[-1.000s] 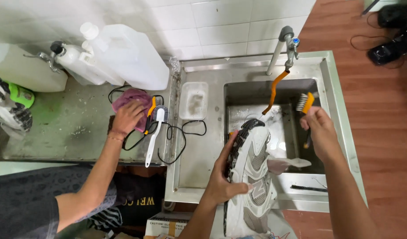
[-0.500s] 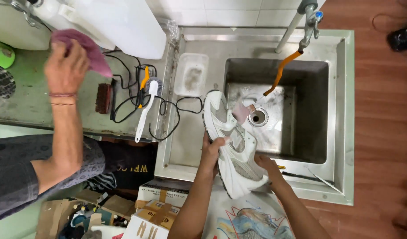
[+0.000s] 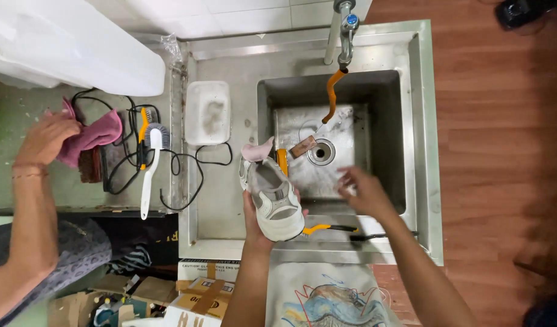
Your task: The person scrubs a white and grey sneaker with a yellow brush over a sink, focusing on the upper, sole, and sides. They rinse the shoe under running water and continue scrubbing different areas before rinsing again.
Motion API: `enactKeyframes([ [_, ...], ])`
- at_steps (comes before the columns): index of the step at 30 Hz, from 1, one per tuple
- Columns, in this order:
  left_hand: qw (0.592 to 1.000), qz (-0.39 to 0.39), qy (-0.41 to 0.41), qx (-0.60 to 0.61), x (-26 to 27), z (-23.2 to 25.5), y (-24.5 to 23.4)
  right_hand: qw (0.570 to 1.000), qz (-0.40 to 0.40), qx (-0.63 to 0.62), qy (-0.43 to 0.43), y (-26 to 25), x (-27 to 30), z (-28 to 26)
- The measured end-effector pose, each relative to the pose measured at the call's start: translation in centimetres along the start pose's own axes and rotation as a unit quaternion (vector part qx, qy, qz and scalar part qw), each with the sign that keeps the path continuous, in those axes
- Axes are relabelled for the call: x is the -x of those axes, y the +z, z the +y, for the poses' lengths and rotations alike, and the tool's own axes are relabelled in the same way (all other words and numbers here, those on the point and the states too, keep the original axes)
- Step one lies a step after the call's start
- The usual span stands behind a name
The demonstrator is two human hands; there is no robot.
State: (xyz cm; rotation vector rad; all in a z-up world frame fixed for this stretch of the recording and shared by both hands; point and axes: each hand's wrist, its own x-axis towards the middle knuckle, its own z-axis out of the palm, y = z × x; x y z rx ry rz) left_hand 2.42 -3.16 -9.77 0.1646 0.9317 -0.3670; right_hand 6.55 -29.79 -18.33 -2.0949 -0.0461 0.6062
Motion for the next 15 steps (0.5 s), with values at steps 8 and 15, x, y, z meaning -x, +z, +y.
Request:
enactKeyframes([
  [8, 0.986, -0.153, -0.064, 0.029, -10.3, -0.8, -5.2, 0.985, 0.146, -0.083, -0.028, -7.2, -19.7, -1.1],
  [15, 0.989, -0.046, -0.075, 0.116, -21.2, -2.4, -6.3, 0.974, 0.129, 0.181, 0.042, 1.4, -26.5, 16.4],
])
